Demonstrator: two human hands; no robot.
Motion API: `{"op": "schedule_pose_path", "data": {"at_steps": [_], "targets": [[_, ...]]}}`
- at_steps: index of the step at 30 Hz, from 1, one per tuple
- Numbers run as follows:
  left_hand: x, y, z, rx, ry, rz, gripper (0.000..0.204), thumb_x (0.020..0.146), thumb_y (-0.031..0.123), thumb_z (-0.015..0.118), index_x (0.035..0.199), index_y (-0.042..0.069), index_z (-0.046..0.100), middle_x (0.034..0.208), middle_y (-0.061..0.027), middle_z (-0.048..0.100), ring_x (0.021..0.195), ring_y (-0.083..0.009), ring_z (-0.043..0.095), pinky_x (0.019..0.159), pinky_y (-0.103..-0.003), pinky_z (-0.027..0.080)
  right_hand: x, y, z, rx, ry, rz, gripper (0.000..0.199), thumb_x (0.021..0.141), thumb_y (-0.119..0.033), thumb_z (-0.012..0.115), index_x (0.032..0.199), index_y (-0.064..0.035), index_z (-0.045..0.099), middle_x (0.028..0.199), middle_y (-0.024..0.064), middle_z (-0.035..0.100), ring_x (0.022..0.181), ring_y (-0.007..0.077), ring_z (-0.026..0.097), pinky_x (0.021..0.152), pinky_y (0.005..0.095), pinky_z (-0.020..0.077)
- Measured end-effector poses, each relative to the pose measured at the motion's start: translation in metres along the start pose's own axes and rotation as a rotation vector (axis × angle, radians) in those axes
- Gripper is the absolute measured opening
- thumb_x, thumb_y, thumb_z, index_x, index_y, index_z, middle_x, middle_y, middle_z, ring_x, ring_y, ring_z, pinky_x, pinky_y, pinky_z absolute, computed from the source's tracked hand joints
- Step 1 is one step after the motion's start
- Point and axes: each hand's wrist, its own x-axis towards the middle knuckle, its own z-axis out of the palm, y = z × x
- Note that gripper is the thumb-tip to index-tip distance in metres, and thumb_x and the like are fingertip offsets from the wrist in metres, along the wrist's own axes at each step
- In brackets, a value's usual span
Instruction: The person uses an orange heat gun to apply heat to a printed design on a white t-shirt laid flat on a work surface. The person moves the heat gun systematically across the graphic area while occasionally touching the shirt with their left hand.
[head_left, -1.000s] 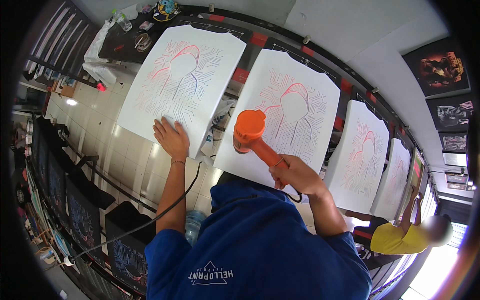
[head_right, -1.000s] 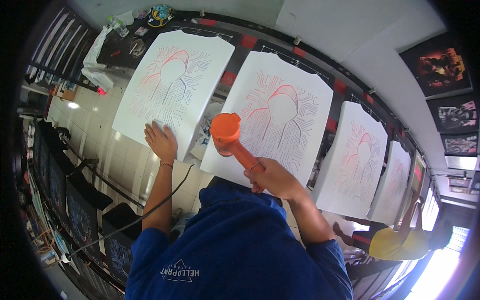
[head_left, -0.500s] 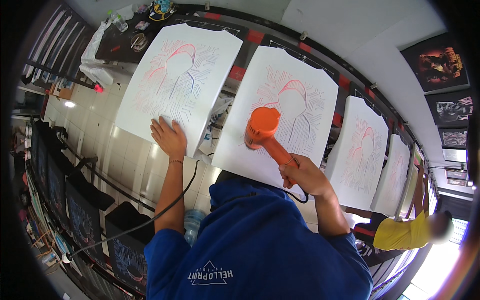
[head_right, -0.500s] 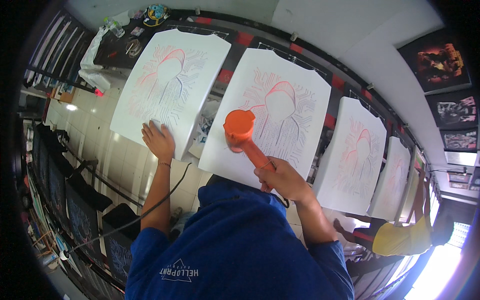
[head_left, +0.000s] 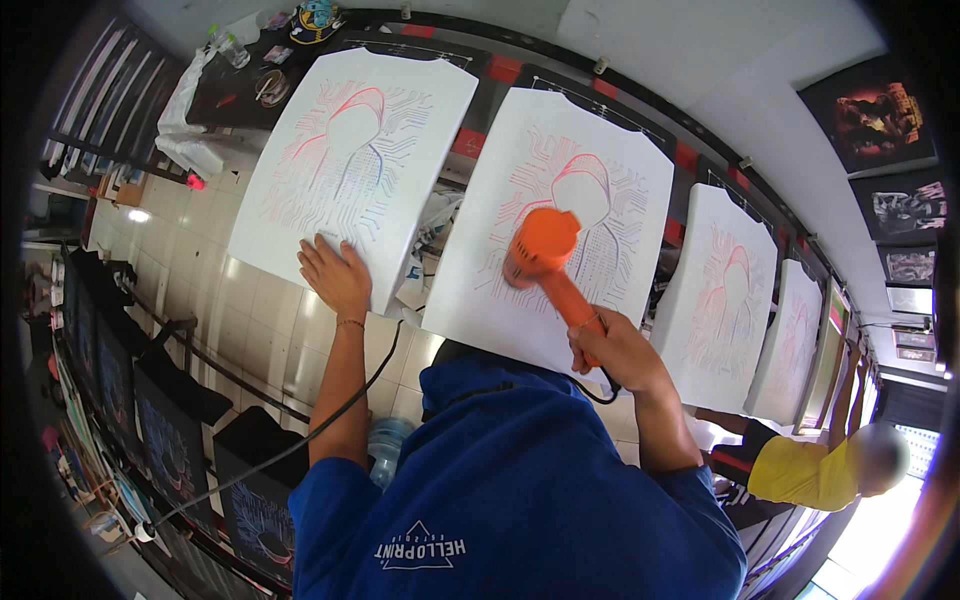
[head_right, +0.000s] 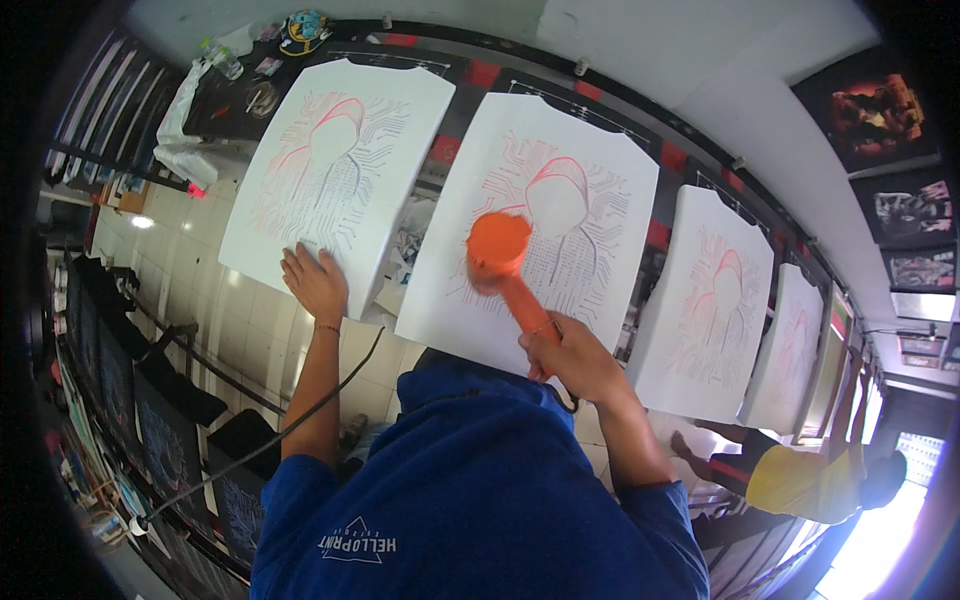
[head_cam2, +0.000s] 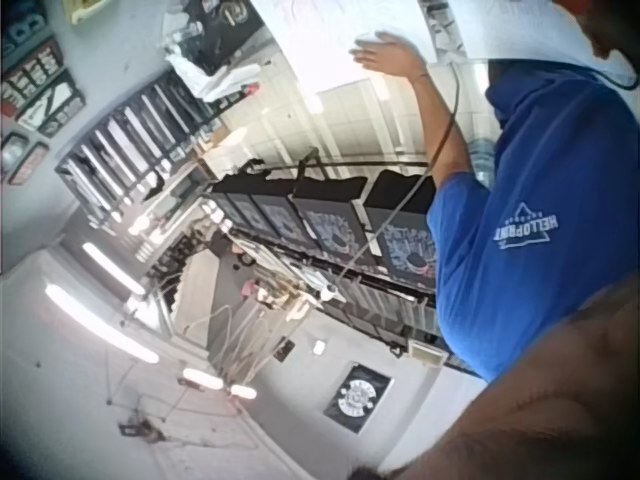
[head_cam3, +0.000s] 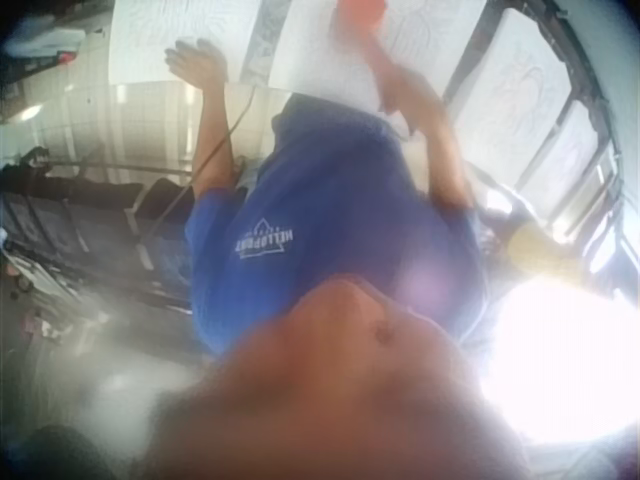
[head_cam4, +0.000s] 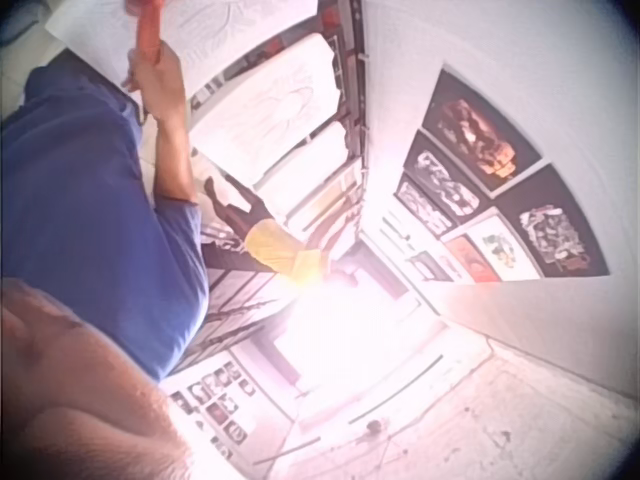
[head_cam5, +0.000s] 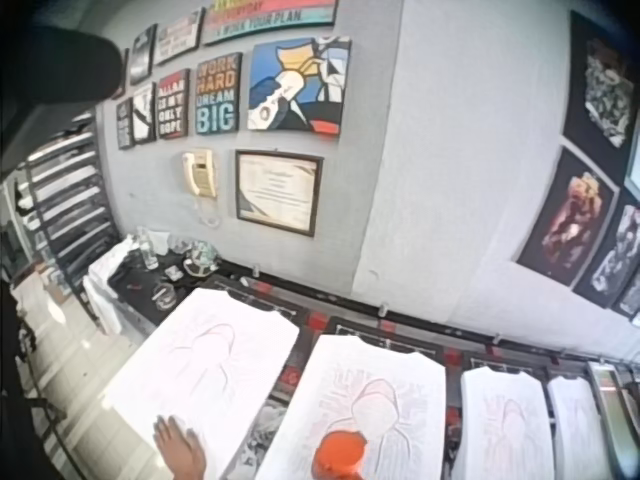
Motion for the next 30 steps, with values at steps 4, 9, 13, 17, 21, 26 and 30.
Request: {"op": "schedule_pose_path", "data": {"at_steps": [4,9,13,17,21,26,30], "targets": [[-0.001,-0.003,0.002,0.004,0.004,0.007,0.059,0.100,0.034,0.046,0.145,-0.002,0.038,0.154,-0.0294,0.030,0.143,-0.0463,0.025,0.119,-0.053,0.017,-0.013,0.004,-0.004,0.025,-0.036,0.046,0.030,0.094,-0.024,0.062,0.102,0.0036,0.056,0.078,0.0061,0.061,0.065,0.0132,0.063,0.060,0.0267,0.0532],[0.000,-0.003,0.004,-0.010,0.014,-0.001,0.060,0.100,0.034,0.046,0.146,-0.003,0.036,0.154,-0.0289,0.029,0.144,-0.0447,0.024,0.120,-0.052,0.017,-0.017,0.009,-0.004,0.017,0.025,0.047,0.029,0.094,-0.024,0.062,0.103,0.0029,0.057,0.078,0.0059,0.061,0.065,0.0134,0.063,0.060,0.0267,0.0532],[-0.002,0.000,-0.002,-0.063,0.000,-0.016,0.061,0.100,0.033,0.045,0.147,-0.004,0.034,0.155,-0.0294,0.028,0.145,-0.0443,0.024,0.120,-0.051,0.016,-0.025,0.006,-0.017,-0.009,0.041,0.094,0.030,0.094,-0.024,0.062,0.104,0.0032,0.057,0.078,0.0058,0.060,0.065,0.0136,0.063,0.059,0.0275,0.0528],[-0.003,0.001,-0.003,-0.082,-0.003,0.014,0.063,0.100,0.034,0.046,0.147,-0.006,0.033,0.154,-0.0312,0.027,0.144,-0.0451,0.024,0.120,-0.052,0.016,-0.005,0.006,-0.018,0.009,0.147,-0.003,0.030,0.093,-0.025,0.062,0.102,0.0036,0.057,0.078,0.0057,0.060,0.066,0.0137,0.063,0.060,0.0284,0.0525],[-0.009,0.006,-0.001,-0.110,-0.041,0.071,0.063,0.099,0.032,0.047,0.146,-0.008,0.033,0.153,-0.0341,0.027,0.144,-0.0472,0.024,0.119,-0.054,0.015,0.022,-0.011,-0.007,0.100,0.034,-0.056,0.031,0.094,-0.026,0.061,0.101,0.0038,0.058,0.080,0.0064,0.061,0.069,0.0139,0.063,0.061,0.0286,0.0522],[-0.043,0.034,-0.007,-0.338,-0.127,0.245,0.064,0.098,0.029,0.050,0.145,-0.010,0.032,0.152,-0.0360,0.025,0.143,-0.0497,0.023,0.118,-0.056,0.015,0.049,-0.028,-0.008,0.072,0.098,-0.048,0.032,0.093,-0.027,0.062,0.102,0.0032,0.058,0.079,0.0064,0.061,0.069,0.0137,0.063,0.061,0.0286,0.0524],[-0.073,0.067,-0.025,-0.419,-0.298,0.473,0.066,0.098,0.030,0.051,0.146,-0.010,0.030,0.153,-0.0361,0.024,0.142,-0.0520,0.022,0.117,-0.057,0.015,0.050,-0.027,-0.024,0.088,0.293,-0.062,0.033,0.093,-0.028,0.062,0.102,0.0031,0.059,0.077,0.0066,0.061,0.067,0.0136,0.062,0.062,0.0285,0.0527]]}}
